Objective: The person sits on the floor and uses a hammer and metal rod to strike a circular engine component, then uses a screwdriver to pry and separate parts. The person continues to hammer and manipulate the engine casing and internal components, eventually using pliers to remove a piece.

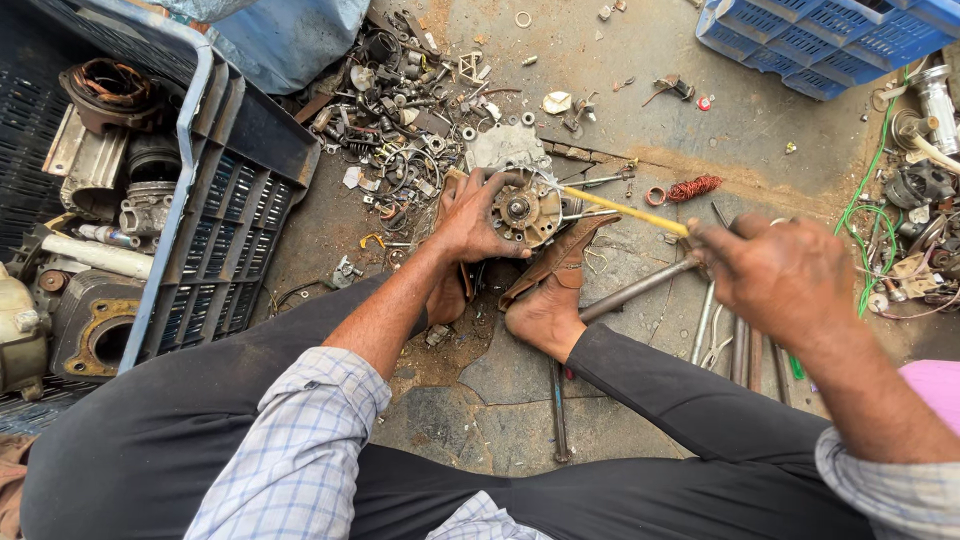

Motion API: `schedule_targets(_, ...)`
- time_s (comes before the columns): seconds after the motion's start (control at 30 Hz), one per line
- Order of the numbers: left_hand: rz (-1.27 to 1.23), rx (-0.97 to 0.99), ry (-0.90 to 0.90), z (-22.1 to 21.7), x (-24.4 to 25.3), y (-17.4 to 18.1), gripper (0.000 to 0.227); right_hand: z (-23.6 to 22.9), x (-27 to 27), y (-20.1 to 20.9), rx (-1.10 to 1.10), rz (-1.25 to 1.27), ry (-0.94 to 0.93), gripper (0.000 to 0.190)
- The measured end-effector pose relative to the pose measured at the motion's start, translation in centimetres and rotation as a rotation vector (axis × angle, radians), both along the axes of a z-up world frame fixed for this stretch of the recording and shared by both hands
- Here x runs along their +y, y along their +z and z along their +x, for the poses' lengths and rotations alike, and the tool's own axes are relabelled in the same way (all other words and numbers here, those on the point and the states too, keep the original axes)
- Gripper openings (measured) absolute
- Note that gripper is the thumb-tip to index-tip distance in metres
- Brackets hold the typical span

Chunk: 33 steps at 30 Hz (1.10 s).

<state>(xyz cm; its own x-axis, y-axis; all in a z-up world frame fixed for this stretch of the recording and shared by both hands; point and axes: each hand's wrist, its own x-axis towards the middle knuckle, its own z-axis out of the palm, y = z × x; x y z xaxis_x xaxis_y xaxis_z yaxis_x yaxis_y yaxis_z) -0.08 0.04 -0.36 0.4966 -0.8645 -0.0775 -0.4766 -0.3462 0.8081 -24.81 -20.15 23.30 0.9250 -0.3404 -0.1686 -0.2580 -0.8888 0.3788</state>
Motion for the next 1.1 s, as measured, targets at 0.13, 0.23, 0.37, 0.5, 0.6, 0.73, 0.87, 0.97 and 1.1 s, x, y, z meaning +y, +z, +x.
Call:
schedule_targets(0.13,0.012,-0.022,-0.003,0.1,0.0,-0.1,0.123,-0.6,1.3,-0.1,-0.119,0.054,0.124,0.024)
schedule_targets(0.23,0.01,-0.021,-0.011,0.0,0.1,-0.1,0.123,-1.0,1.6,0.1,-0.116,0.058,0.111,0.024)
schedule_targets(0.37,-0.008,-0.055,-0.009,0.1,0.0,-0.2,0.127,-1.0,1.0,0.0,-0.082,0.051,0.138,0.026)
schedule_targets(0.5,0.05,-0.076,-0.005,0.1,-0.1,-0.3,0.142,-1.0,-1.0,-1.0,0.092,0.034,0.066,0.027)
schedule_targets(0.6,0.11,-0.09,-0.007,0.2,-0.3,-0.1,0.152,-0.7,-4.1,-2.7,0.081,0.062,0.096,0.031)
schedule_targets(0.73,0.102,-0.12,-0.008,0.4,-0.4,-0.2,0.158,-0.7,-7.8,-6.0,-0.049,0.218,0.163,0.027)
schedule_targets(0.87,0.062,-0.14,-0.012,0.5,-0.4,-0.5,0.154,-0.9,-10.1,-8.9,-0.132,0.344,0.211,0.022)
schedule_targets(0.97,0.102,-0.119,-0.014,0.5,-0.4,-0.6,0.154,-1.0,-11.0,-11.2,-0.1,0.392,0.178,0.024)
schedule_targets(1.1,0.092,-0.096,-0.026,0.6,-0.2,-0.6,0.156,-0.5,-11.1,-16.3,0.121,0.245,0.153,0.031)
